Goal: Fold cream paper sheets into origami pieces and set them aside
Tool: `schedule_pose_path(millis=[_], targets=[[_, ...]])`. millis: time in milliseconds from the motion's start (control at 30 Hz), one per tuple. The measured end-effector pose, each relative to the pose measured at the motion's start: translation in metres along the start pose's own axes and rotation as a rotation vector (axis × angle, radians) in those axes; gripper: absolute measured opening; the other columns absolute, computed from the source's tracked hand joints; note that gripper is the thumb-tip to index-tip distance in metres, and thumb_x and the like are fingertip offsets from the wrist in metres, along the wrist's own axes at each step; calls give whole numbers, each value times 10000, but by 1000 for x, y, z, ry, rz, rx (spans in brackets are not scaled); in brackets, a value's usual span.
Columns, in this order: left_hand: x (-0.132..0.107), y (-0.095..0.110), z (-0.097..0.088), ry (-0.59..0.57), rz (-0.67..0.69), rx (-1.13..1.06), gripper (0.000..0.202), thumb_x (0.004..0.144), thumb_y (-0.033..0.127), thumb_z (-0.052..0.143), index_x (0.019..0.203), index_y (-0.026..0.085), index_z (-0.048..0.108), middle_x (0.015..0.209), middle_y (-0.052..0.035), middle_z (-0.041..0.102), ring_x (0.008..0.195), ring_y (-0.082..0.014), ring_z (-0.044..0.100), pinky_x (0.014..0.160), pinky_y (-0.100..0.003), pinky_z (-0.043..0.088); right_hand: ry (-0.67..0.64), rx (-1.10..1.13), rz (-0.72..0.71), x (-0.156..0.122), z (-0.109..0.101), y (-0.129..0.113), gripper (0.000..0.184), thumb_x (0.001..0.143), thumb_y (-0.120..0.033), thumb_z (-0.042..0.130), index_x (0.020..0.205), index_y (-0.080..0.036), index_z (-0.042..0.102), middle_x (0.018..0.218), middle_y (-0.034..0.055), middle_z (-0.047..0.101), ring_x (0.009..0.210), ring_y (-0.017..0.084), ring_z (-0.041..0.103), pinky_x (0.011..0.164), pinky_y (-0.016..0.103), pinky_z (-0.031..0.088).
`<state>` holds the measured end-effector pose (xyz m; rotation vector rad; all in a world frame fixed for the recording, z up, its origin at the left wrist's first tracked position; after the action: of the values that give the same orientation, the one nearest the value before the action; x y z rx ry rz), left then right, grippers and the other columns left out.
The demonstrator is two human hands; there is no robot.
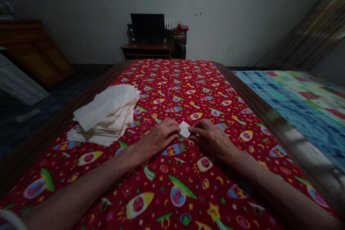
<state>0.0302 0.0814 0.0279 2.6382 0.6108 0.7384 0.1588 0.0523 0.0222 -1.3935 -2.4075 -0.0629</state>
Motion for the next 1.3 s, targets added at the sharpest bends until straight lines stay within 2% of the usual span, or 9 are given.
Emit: schedule_pose_path(millis=[67,167,300,467,733,933,1067,1300], targets=[[2,-5,1,11,10,-30,122,908,190,520,985,158,609,1006,-62,604,970,-159,567,853,-301,496,4,48,11,1,1,5,214,920,-304,503,1010,-244,688,884,59,576,740,138,519,589,236,383],[3,-8,1,1,30,-40,129,908,165,514,977,151,622,998,-58,603,959,-152,563,844,-286,492,-8,94,-2,3,3,9,218,919,-295,507,1022,-264,697,868,50,570,737,131,523,606,229,397],[6,-10,1,5,2,-46,122,901,197,538,966,155,632,984,-49,609,959,-152,569,853,-289,489,8,112,-43,6,6,14,206,877,-299,573,1027,-235,699,865,54,561,733,127,528,610,222,407],[8,-15,0,65,-12,-89,107,892,212,557,922,160,645,943,-39,617,910,-144,584,819,-279,492,65,152,-39,7,7,20,201,887,-304,552,979,-234,716,840,47,570,700,114,525,597,211,398],[8,-12,2,38,22,-52,90,896,215,557,915,152,618,947,-41,588,930,-148,560,828,-273,472,85,182,-60,6,6,19,208,897,-284,537,947,-211,725,822,48,579,688,108,526,590,206,389],[10,-5,4,-40,81,74,136,927,225,498,925,139,603,935,-55,591,911,-165,546,806,-287,480,20,45,-176,8,2,7,223,922,-226,474,979,-194,688,890,60,607,724,115,537,605,213,384],[11,2,4,-73,112,188,167,946,213,455,918,124,594,923,-59,594,899,-166,538,801,-286,476,16,-48,-202,8,-1,2,196,911,-198,481,956,-184,671,876,54,603,690,108,518,567,209,349],[10,8,10,-96,180,376,202,959,194,412,863,139,581,910,-57,591,872,-179,530,790,-307,466,91,37,-177,6,-1,4,198,919,-216,485,904,-188,680,860,58,605,703,111,532,587,206,374]])
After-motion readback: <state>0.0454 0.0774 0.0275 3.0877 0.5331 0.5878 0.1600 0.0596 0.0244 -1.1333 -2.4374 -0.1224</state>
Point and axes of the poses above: each hand's wrist, its own x-axis towards the middle knuckle, its own z-axis out of the palm, y = z × x, the point moved 8 cm from there along x, towards the middle knuckle
